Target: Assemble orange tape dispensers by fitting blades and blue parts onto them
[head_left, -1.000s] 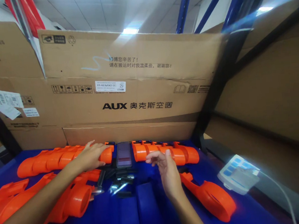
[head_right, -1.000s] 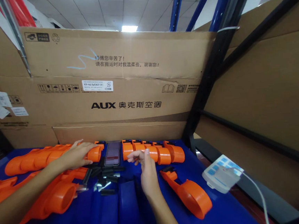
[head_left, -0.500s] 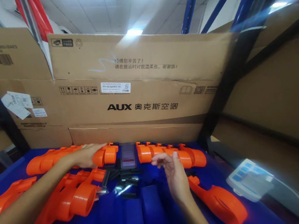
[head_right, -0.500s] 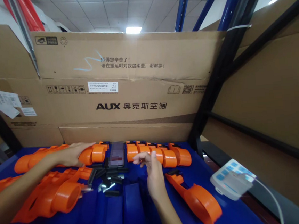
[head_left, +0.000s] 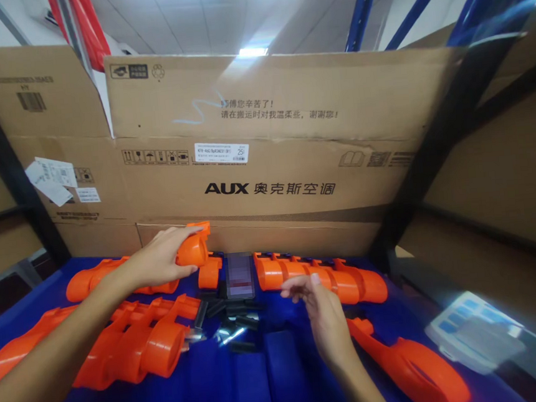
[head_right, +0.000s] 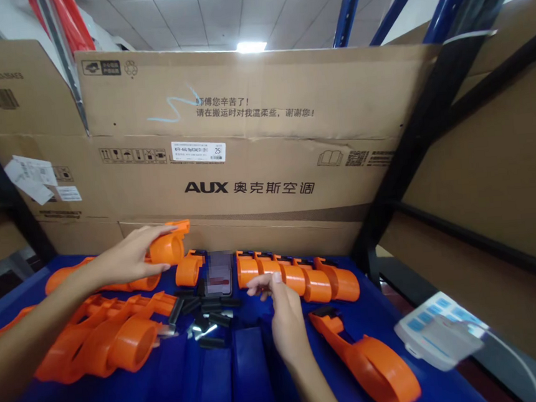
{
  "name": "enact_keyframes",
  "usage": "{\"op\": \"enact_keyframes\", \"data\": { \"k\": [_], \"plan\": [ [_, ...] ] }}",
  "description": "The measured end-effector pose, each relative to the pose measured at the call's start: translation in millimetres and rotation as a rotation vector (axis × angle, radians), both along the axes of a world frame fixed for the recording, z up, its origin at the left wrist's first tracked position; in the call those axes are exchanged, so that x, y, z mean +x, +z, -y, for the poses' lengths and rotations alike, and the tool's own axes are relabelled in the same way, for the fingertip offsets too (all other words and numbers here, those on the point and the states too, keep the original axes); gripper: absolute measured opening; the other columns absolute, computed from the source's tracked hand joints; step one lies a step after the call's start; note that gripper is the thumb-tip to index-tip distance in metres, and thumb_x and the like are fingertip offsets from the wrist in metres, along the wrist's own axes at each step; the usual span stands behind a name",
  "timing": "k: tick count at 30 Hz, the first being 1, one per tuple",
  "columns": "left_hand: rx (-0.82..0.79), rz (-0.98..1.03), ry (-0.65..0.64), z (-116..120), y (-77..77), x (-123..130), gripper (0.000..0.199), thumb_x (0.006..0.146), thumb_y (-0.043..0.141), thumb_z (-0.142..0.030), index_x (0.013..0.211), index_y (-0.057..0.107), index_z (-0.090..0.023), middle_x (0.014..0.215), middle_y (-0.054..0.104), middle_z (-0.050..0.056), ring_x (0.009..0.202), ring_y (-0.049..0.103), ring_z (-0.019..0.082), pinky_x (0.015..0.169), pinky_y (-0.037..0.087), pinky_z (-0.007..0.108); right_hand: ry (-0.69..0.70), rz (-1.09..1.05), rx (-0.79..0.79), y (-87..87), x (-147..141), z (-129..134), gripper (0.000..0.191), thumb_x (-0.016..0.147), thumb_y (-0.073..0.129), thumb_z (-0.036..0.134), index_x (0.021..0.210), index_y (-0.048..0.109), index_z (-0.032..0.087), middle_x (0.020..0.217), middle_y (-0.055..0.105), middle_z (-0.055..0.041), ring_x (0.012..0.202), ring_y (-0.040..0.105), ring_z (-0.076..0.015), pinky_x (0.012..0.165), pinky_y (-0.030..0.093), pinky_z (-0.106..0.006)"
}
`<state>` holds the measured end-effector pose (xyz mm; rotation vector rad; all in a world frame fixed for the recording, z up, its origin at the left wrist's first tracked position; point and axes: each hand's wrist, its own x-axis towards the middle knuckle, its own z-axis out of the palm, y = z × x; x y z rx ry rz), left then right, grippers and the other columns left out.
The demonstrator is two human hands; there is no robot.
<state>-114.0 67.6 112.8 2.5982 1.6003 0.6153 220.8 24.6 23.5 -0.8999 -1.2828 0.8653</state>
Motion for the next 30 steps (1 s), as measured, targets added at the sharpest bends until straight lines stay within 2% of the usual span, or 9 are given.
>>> {"op": "enact_keyframes", "data": {
  "k": [5,8,11,14,16,19,22,25,30],
  "plan": [
    [0.116,0.151,-0.417,49,-2.9,63,0.076,0.081,0.073,-0.028,0.152,0.045,-0.028,0.145,0.061,0.008,0.133,0.053,0.033,0.117,0.036,0.049,0.023,0.035,-0.038,-0.2,-11,1,0.043,0.092,0.063,0.061,0.109,0.071,0.023,0.081,0.073,-0.0036,0.076,0.060,-0.0227,0.073,0.045,-0.035],
    [0.035,0.148,-0.675,69,-16.6,95,0.080,0.080,0.072,-0.022,0.155,0.043,-0.028,0.149,0.058,0.012,0.135,0.052,0.035,0.118,0.036,0.051,0.061,-0.056,-0.113,-2.5,-12,0,0.038,0.091,0.065,0.061,0.090,0.068,0.023,0.071,0.068,-0.0016,0.065,0.057,-0.0203,0.064,0.045,-0.033],
    [-0.034,0.157,-0.754,79,-35.3,112,0.081,0.085,0.073,-0.027,0.158,0.039,-0.030,0.156,0.052,0.014,0.143,0.044,0.037,0.121,0.031,0.055,0.064,-0.146,-0.180,-2.9,-10,-1,0.043,0.090,0.066,0.061,0.070,0.059,0.023,0.058,0.060,0.0005,0.051,0.049,-0.0166,0.052,0.039,-0.030],
    [-0.196,0.417,-0.605,80,-59.2,124,0.101,0.081,0.079,-0.048,0.164,0.022,-0.035,0.174,0.016,0.009,0.156,0.017,0.040,0.124,0.022,0.059,0.042,-0.160,-0.206,0.9,-8,1,0.045,0.091,0.065,0.060,0.067,0.059,0.022,0.056,0.059,0.0003,0.049,0.047,-0.0149,0.049,0.035,-0.029],
    [-0.376,0.736,-0.397,78,-75.4,135,0.090,0.093,0.063,-0.052,0.165,0.012,-0.033,0.175,0.006,0.009,0.158,0.015,0.036,0.125,0.022,0.056,0.057,-0.130,-0.208,3.7,-10,2,0.048,0.092,0.063,0.062,0.066,0.061,0.021,0.056,0.060,-0.0008,0.050,0.048,-0.0148,0.050,0.035,-0.028],
    [-0.659,1.139,-0.318,70,-92.6,153,0.062,0.098,0.057,-0.050,0.155,0.042,-0.028,0.160,0.046,0.012,0.146,0.043,0.031,0.119,0.035,0.046,0.073,-0.041,-0.185,3.5,-14,5,0.050,0.093,0.060,0.063,0.067,0.061,0.021,0.057,0.059,-0.0008,0.052,0.047,-0.0145,0.050,0.035,-0.028],
    [-0.682,1.441,-0.267,61,-99.4,160,0.036,0.089,0.071,-0.045,0.117,0.070,-0.022,0.108,0.074,0.007,0.098,0.069,0.023,0.090,0.051,0.032,0.044,0.096,-0.134,-3.8,-16,5,0.054,0.096,0.055,0.065,0.065,0.059,0.021,0.055,0.054,0.0008,0.052,0.044,-0.0146,0.052,0.036,-0.029],
    [-0.631,1.698,-0.193,56,-101.2,151,0.031,0.082,0.078,-0.046,0.091,0.072,-0.017,0.071,0.065,0.000,0.057,0.053,0.011,0.057,0.043,0.022,0.008,0.208,-0.035,-11.1,-15,1,0.056,0.099,0.045,0.066,0.070,0.063,0.022,0.061,0.057,-0.0007,0.057,0.050,-0.0175,0.058,0.041,-0.031],
    [-0.569,1.886,-0.139,57,-99.6,129,0.047,0.079,0.072,-0.065,0.084,0.065,-0.019,0.057,0.054,-0.005,0.045,0.045,0.009,0.047,0.039,0.020,0.027,0.738,0.114,0.9,-28,-16,0.031,0.101,0.052,0.046,0.101,0.074,0.023,0.101,0.076,-0.0091,0.097,0.067,-0.0286,0.088,0.049,-0.040]
  ]
}}
